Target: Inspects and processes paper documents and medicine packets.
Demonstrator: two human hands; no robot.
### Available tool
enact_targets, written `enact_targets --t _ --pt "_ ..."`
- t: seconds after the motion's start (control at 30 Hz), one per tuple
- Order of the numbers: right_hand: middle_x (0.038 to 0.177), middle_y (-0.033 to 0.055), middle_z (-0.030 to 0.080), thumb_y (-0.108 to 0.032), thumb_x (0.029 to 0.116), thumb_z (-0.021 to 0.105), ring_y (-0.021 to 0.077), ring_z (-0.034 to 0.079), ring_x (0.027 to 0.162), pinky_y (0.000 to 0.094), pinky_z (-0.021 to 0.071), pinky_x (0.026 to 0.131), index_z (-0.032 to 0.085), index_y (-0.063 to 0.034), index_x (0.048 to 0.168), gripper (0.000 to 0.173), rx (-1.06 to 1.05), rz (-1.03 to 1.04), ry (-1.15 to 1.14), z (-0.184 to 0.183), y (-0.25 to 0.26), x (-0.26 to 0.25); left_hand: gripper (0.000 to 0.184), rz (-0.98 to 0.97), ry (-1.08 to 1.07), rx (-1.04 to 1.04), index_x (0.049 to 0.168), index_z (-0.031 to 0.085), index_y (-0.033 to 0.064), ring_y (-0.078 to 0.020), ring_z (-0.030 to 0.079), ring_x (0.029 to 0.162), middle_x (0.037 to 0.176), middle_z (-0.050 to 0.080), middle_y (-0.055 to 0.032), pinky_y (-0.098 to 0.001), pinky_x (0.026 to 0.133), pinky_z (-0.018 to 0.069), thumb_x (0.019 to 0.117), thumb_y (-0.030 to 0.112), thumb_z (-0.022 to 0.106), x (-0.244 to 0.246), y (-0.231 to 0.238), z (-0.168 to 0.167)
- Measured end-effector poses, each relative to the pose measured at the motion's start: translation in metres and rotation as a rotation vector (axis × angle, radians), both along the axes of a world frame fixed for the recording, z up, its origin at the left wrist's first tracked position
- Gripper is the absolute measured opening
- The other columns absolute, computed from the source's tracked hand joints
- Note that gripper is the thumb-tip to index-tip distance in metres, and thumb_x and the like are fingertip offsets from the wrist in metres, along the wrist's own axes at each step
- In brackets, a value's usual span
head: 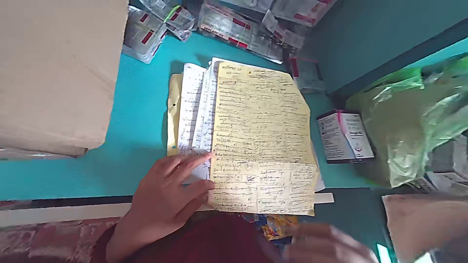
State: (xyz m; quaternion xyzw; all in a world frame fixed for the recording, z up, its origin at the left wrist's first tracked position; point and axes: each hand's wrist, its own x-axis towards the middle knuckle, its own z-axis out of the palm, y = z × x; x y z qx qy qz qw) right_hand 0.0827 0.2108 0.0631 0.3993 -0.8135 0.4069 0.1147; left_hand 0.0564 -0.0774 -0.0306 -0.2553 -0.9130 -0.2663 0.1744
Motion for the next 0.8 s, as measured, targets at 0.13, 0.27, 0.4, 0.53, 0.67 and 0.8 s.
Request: enact_targets --t 0.13,0.27,0.4,0.53,0.67,0.8 --pt "0.103 0.0005 0.074 -0.043 0.1100 0.041 0.0077 0.071 0.098 0.0247 0.0569 0.086 0.068 -0.0139 0.118 0.041 0.111 -0.481 0.227 -0.014 0.048 -0.029 0.035 0.007 0.013 0.020 0.105 0.070 0.0277 -0.0233 0.058 0.127 0.141 0.062 -0.0045 -0.0444 0.102 0.0405 0.1073 0.044 0.040 -0.001 0.002 -0.001" --pt "0.102 0.0222 0.075 -0.022 0.1028 0.060 0.0275 0.071 0.095 0.0359 0.0545 0.086 0.075 0.0048 0.111 0.032 0.273 -0.891 0.285 -0.025 0.082 -0.064 0.037 0.007 0.057 0.014 0.106 0.071 0.0270 -0.0263 0.060 0.121 0.139 0.063 -0.0063 -0.0444 0.098 0.0413 0.1072 0.045 0.039 -0.003 0.000 -0.004" --pt "0.129 0.0246 0.068 -0.028 0.1008 0.061 0.0459 0.062 0.122 0.0587 0.0467 0.104 0.066 0.0033 0.130 0.043 0.401 -0.996 0.180 -0.040 0.100 -0.082 0.037 0.003 0.062 -0.007 0.105 0.069 0.0262 -0.0266 0.058 0.120 0.140 0.062 -0.0064 -0.0423 0.097 0.0389 0.1069 0.045 0.038 -0.004 0.000 -0.004" --pt "0.129 0.0243 0.068 -0.034 0.0965 0.065 0.0493 0.060 0.125 0.0611 0.0453 0.103 0.071 0.0009 0.125 0.045 0.381 -1.019 0.195 -0.052 0.082 -0.075 0.035 0.006 0.070 -0.013 0.103 0.069 0.0269 -0.0250 0.058 0.120 0.140 0.062 -0.0054 -0.0416 0.097 0.0394 0.1062 0.045 0.040 -0.005 0.000 -0.002" --pt "0.126 0.0233 0.069 -0.037 0.0952 0.066 0.0465 0.059 0.125 0.0586 0.0432 0.107 0.070 0.0023 0.121 0.047 0.268 -0.951 0.160 -0.049 0.081 -0.074 0.035 0.023 0.078 0.009 0.103 0.069 0.0276 -0.0217 0.059 0.121 0.140 0.063 -0.0034 -0.0405 0.098 0.0410 0.1066 0.045 0.039 -0.004 0.002 -0.004" --pt "0.129 0.0310 0.063 -0.037 0.0954 0.067 0.0388 0.059 0.126 0.0459 0.0473 0.104 0.060 0.0093 0.127 0.056 0.211 -0.923 0.113 -0.056 0.078 -0.084 0.033 0.014 0.052 0.029 0.105 0.070 0.0278 -0.0207 0.059 0.123 0.141 0.062 -0.0036 -0.0406 0.100 0.0420 0.1070 0.043 0.040 -0.002 0.002 -0.002"
